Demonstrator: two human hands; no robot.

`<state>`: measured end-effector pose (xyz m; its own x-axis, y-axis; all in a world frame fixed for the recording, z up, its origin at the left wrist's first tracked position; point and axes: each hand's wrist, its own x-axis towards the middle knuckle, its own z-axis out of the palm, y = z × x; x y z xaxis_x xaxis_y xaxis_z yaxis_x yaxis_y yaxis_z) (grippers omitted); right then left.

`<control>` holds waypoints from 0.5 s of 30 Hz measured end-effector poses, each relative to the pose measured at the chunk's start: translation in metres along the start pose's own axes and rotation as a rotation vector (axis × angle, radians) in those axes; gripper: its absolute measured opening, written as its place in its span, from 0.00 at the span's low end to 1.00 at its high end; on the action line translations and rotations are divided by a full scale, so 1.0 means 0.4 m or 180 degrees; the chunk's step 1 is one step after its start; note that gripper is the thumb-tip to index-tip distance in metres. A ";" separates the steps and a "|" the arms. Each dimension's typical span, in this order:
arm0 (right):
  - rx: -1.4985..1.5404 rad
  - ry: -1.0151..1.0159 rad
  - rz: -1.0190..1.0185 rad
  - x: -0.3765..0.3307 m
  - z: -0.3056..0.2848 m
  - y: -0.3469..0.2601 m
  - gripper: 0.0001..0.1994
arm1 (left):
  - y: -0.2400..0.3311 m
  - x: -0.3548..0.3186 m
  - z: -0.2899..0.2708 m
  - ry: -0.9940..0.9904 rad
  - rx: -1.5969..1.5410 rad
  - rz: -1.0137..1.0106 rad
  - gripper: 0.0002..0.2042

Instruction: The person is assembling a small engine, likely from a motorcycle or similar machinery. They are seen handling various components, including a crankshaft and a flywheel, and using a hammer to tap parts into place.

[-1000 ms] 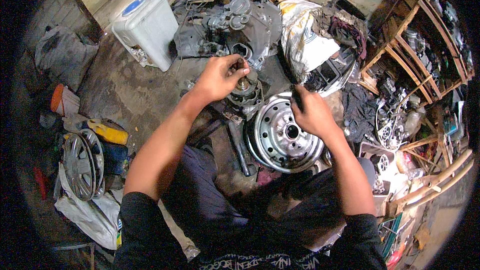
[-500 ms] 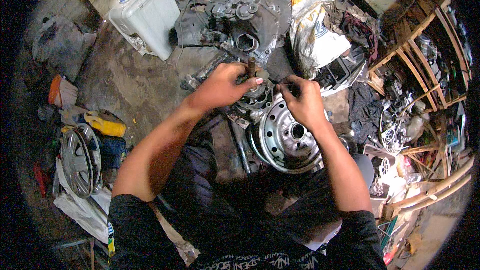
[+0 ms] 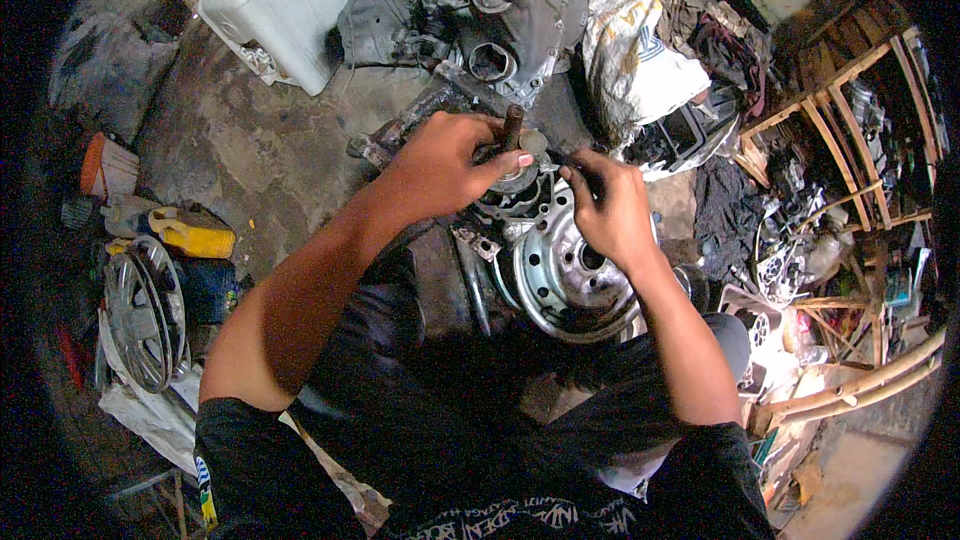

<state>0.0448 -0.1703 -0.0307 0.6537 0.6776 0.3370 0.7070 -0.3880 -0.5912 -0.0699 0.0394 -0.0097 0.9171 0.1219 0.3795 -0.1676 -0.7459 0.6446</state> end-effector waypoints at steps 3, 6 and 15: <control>0.0027 -0.0201 0.0248 -0.029 -0.008 -0.017 0.10 | -0.003 -0.001 0.002 0.0063 0.0085 -0.0011 0.16; -0.0105 -0.0078 0.0136 -0.007 0.001 -0.011 0.09 | -0.008 0.002 0.008 0.0153 0.0247 0.0155 0.16; -0.0220 -0.0226 -0.0115 -0.033 -0.007 -0.017 0.10 | 0.017 0.015 -0.021 -0.0171 -0.0147 -0.0138 0.18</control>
<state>0.0320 -0.1784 -0.0289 0.6083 0.7337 0.3029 0.7484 -0.4029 -0.5268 -0.0684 0.0405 0.0025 0.9418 0.1172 0.3151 -0.1426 -0.7095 0.6901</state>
